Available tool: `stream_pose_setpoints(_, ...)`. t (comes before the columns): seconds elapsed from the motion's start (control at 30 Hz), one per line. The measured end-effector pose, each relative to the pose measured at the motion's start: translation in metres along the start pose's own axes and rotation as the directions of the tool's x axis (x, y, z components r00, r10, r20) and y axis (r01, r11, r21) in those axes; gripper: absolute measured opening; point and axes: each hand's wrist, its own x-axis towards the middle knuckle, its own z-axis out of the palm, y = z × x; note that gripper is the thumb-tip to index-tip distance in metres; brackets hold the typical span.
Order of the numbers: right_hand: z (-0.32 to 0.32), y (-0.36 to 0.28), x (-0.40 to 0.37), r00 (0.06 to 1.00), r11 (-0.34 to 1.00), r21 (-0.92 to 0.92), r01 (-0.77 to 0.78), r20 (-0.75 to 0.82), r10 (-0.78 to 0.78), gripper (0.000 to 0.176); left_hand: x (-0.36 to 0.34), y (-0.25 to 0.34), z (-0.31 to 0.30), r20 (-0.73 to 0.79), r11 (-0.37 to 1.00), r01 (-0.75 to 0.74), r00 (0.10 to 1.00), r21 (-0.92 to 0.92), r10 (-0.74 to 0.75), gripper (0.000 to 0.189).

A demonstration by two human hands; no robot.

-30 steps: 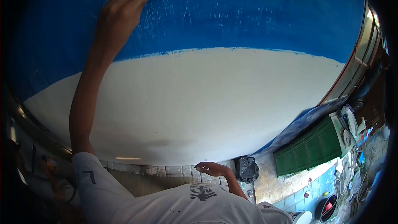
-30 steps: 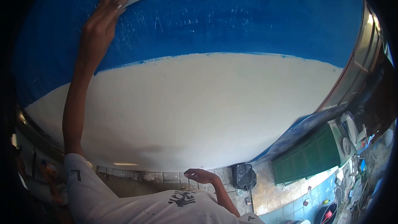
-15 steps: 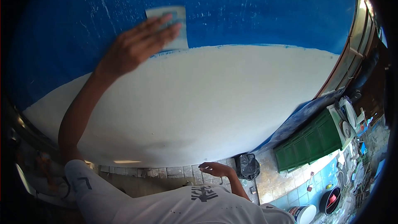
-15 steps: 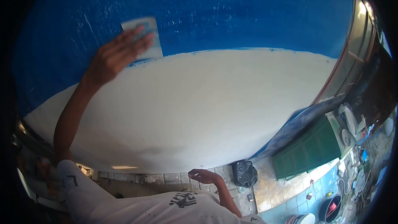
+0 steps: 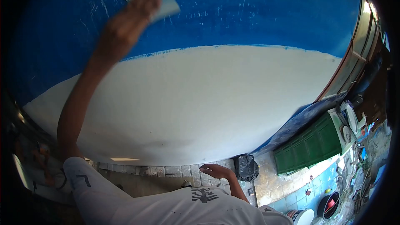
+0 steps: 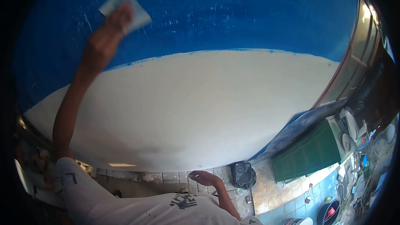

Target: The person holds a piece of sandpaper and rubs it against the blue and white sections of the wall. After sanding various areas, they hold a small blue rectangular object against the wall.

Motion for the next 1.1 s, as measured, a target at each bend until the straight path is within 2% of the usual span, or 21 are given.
stream_pose_setpoints(0.07,-0.002,0.003,-0.003,1.000,0.999,0.028,-0.017,-0.017,0.017,0.054,-0.010,0.032,0.009,0.088,0.989,-0.106,0.989,-0.104,0.115,0.056)
stream_pose_setpoints(0.17,-0.004,0.003,-0.006,1.000,0.999,-0.043,0.013,-0.006,-0.014,0.053,-0.005,0.017,0.006,0.105,0.987,-0.151,0.982,-0.058,0.157,0.055)
stream_pose_setpoints(0.2,-0.006,0.003,-0.007,1.000,0.999,-0.048,0.015,-0.001,-0.016,0.053,0.006,0.005,-0.005,0.099,0.991,-0.124,0.988,0.044,0.119,0.053)
stream_pose_setpoints(0.3,-0.008,-0.004,-0.014,0.999,0.999,-0.042,0.034,0.013,-0.033,0.051,0.009,-0.006,-0.007,0.072,0.996,-0.060,0.996,0.065,0.055,0.049)
stream_pose_setpoints(0.33,-0.012,-0.007,-0.015,0.998,0.997,0.026,0.068,0.002,-0.068,0.051,0.003,0.004,-0.005,0.077,0.997,-0.053,0.996,0.062,0.048,0.049)
stream_pose_setpoints(0.4,-0.023,-0.027,-0.021,0.986,0.969,0.182,0.169,-0.046,-0.163,0.050,-0.014,0.042,0.007,0.154,0.969,-0.148,0.972,-0.197,0.180,0.047)
stream_pose_setpoints(0.43,-0.029,-0.039,-0.026,0.985,0.968,0.181,0.171,-0.046,-0.165,0.050,-0.023,0.061,0.012,0.194,0.948,-0.176,0.953,-0.264,0.231,0.045)
stream_pose_setpoints(0.5,-0.041,-0.061,-0.034,0.955,0.817,0.494,0.297,-0.166,-0.247,0.048,-0.021,0.066,0.006,0.203,0.945,-0.151,0.955,-0.289,0.215,0.049)
stream_pose_setpoints(0.53,-0.045,-0.066,-0.035,0.933,0.783,0.509,0.357,-0.230,-0.276,0.044,-0.018,0.054,0.003,0.201,0.946,-0.155,0.955,-0.284,0.217,0.049)
stream_pose_setpoints(0.6,-0.054,-0.071,-0.036,0.926,0.785,0.499,0.367,-0.274,-0.258,0.044,-0.016,0.025,-0.003,0.132,1.000,-0.017,0.991,0.006,0.016,0.051)
stream_pose_setpoints(0.7,-0.055,-0.072,-0.036,0.910,0.790,0.485,0.376,-0.356,-0.214,0.042,-0.021,0.028,-0.002,0.111,0.999,0.030,0.993,-0.029,-0.026,0.055)
stream_pose_setpoints(0.77,-0.056,-0.068,-0.032,0.905,0.809,0.468,0.356,-0.388,-0.173,0.041,-0.022,0.035,0.001,0.148,0.996,-0.010,0.989,-0.084,0.022,0.055)
stream_pose_setpoints(0.83,-0.053,-0.067,-0.032,0.910,0.798,0.492,0.349,-0.381,-0.163,0.042,-0.016,0.019,-0.003,0.076,1.000,-0.017,0.997,-0.013,0.018,0.052)
stream_pose_setpoints(0.87,-0.051,-0.069,-0.033,0.915,0.807,0.485,0.338,-0.369,-0.161,0.042,-0.011,0.009,-0.012,0.076,0.997,0.063,0.995,0.051,-0.067,0.050)
stream_pose_setpoints(0.9,-0.049,-0.071,-0.033,0.920,0.814,0.479,0.327,-0.360,-0.158,0.043,-0.012,0.009,-0.012,0.080,0.996,0.069,0.994,0.053,-0.073,0.050)
stream_pose_setpoints(0.97,-0.050,-0.076,-0.033,0.916,0.816,0.468,0.339,-0.360,-0.174,0.039,-0.015,0.015,-0.009,0.043,0.995,0.100,0.994,0.005,-0.100,0.050)
stream_pose_setpoints(1.0,-0.052,-0.082,-0.034,0.897,0.819,0.427,0.384,-0.382,-0.221,0.036,-0.021,0.023,-0.004,0.068,0.999,0.028,0.997,-0.018,-0.026,0.049)
stream_pose_setpoints(1.07,-0.060,-0.104,-0.038,0.843,0.801,0.359,0.480,-0.443,-0.306,0.026,-0.039,0.060,0.000,0.060,0.949,0.057,0.997,-0.310,-0.041,0.047)
stream_pose_setpoints(1.1,-0.068,-0.112,-0.037,0.742,0.793,0.188,0.580,-0.524,-0.418,0.025,-0.043,0.082,-0.009,0.043,0.909,0.081,0.997,-0.409,-0.070,0.044)
